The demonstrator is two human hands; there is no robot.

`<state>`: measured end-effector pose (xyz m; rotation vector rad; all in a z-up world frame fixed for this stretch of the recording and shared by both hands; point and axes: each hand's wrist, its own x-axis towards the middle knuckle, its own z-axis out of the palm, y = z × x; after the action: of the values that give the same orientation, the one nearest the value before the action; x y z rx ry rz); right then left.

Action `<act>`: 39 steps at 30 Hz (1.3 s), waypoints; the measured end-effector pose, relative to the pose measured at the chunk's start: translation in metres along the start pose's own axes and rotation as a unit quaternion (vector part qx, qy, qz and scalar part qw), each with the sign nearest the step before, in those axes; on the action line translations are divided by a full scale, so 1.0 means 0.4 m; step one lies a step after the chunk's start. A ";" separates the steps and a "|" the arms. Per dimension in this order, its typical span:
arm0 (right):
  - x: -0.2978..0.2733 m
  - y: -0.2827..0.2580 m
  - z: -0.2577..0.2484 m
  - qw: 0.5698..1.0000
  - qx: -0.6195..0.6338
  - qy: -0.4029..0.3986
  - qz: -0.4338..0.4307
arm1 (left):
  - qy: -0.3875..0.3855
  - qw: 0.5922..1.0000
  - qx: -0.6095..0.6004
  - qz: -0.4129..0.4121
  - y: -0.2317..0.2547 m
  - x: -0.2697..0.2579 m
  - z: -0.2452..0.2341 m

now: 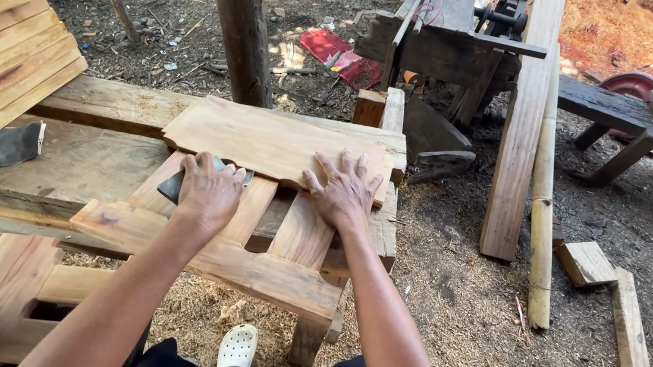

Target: The person uses a sanding block to smooth the surface of a wooden board with cutouts. They work on the flat surfaces and edges of the board, flipping it over to sand different sides while it rests on a workbench.

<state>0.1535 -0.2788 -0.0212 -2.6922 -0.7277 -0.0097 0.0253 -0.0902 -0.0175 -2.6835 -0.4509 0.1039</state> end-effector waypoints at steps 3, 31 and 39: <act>0.000 -0.004 -0.008 1.000 0.017 -0.005 0.002 | -0.069 0.997 -0.030 0.027 -0.012 -0.070 -0.075; -0.009 -0.006 -0.004 1.000 0.019 0.011 0.006 | -0.035 0.979 -0.200 0.010 0.044 -0.061 -0.036; -0.013 -0.012 -0.016 1.000 0.015 0.002 0.008 | -0.089 0.985 -0.146 0.019 0.021 -0.056 -0.114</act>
<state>0.1471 -0.2798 -0.0142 -2.6696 -0.6992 -0.0005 0.0130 -0.1223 0.0206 -2.9860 -0.5024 0.3152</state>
